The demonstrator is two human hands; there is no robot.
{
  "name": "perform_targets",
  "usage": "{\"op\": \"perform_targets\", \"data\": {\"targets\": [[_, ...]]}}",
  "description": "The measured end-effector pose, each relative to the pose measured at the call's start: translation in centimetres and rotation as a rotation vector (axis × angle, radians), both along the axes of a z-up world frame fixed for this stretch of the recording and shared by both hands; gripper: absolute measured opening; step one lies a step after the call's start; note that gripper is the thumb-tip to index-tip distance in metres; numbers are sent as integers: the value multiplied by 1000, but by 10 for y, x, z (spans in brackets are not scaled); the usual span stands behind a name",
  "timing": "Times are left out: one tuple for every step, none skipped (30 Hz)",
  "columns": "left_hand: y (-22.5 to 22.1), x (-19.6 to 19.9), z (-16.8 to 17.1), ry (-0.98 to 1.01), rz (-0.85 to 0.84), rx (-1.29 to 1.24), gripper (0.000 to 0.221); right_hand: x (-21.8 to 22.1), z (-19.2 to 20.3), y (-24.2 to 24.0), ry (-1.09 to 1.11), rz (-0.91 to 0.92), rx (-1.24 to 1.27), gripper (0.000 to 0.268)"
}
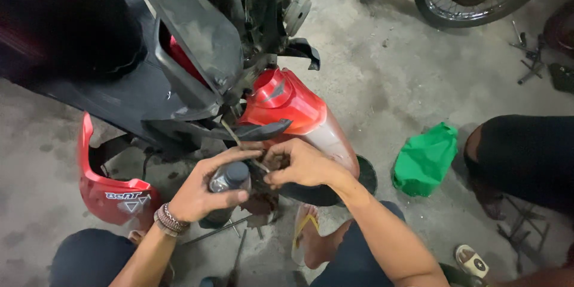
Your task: Disassembling and repairing the front fairing of a motorcycle using a screwdriver and lubricant
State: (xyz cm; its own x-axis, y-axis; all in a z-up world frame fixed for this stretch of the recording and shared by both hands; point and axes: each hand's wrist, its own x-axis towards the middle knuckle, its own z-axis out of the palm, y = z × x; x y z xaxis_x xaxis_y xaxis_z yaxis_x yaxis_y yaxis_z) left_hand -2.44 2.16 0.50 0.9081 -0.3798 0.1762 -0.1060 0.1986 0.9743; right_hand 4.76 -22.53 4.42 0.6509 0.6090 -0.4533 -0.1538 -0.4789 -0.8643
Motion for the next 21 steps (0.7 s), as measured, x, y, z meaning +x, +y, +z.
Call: {"op": "perform_targets", "data": {"targets": [[-2,1,7,2,0,1,70,-3,3,2,2,0,1,15],[-3,2,14,-11,0,-7,68,-6,6,4,-53,21,-67,19],[-3,3,21,-25,1,-14,66,-8,9,6,-109,42,-134,24],[-3,3,16,-23,5,-14,66,-9,9,6,-108,47,-134,24],[-3,3,11,-48,10,24,66,-9,9,6,-90,46,-154,23],[-2,4,6,-76,14,65,68,-8,9,7,-75,42,-171,24],[-1,3,7,-77,16,67,68,-9,11,7,-76,44,-169,24],[0,2,8,-81,15,80,65,-11,12,8,-59,46,-183,29],[1,1,9,-84,13,93,62,-13,13,8,-41,48,-197,34],[0,0,11,-80,12,97,62,-13,14,11,-37,47,-193,34],[-1,-1,14,-63,66,159,66,-13,15,13,-47,22,-213,30],[-1,-2,17,-47,119,219,70,-13,16,15,-57,-5,-235,29],[-2,-3,17,-44,117,222,70,-16,22,17,-53,-7,-232,29],[-3,-2,18,-51,158,290,73,-17,29,19,-31,-28,-199,29],[-4,-2,19,-57,200,357,77,-18,35,21,-9,-49,-165,30],[-3,-2,17,-60,201,357,77,-18,43,21,-11,-50,-165,30],[-3,-3,14,-43,210,366,77,-19,50,21,-12,66,-153,69],[-2,-4,12,-25,217,377,77,-21,58,22,-12,180,-138,109],[-2,-3,14,-24,216,380,77,-18,56,18,-11,179,-136,109],[-3,-4,15,-3,200,345,78,-15,55,14,-110,103,-189,88],[-4,-4,16,17,183,311,78,-12,54,10,-210,28,-242,67]]}}
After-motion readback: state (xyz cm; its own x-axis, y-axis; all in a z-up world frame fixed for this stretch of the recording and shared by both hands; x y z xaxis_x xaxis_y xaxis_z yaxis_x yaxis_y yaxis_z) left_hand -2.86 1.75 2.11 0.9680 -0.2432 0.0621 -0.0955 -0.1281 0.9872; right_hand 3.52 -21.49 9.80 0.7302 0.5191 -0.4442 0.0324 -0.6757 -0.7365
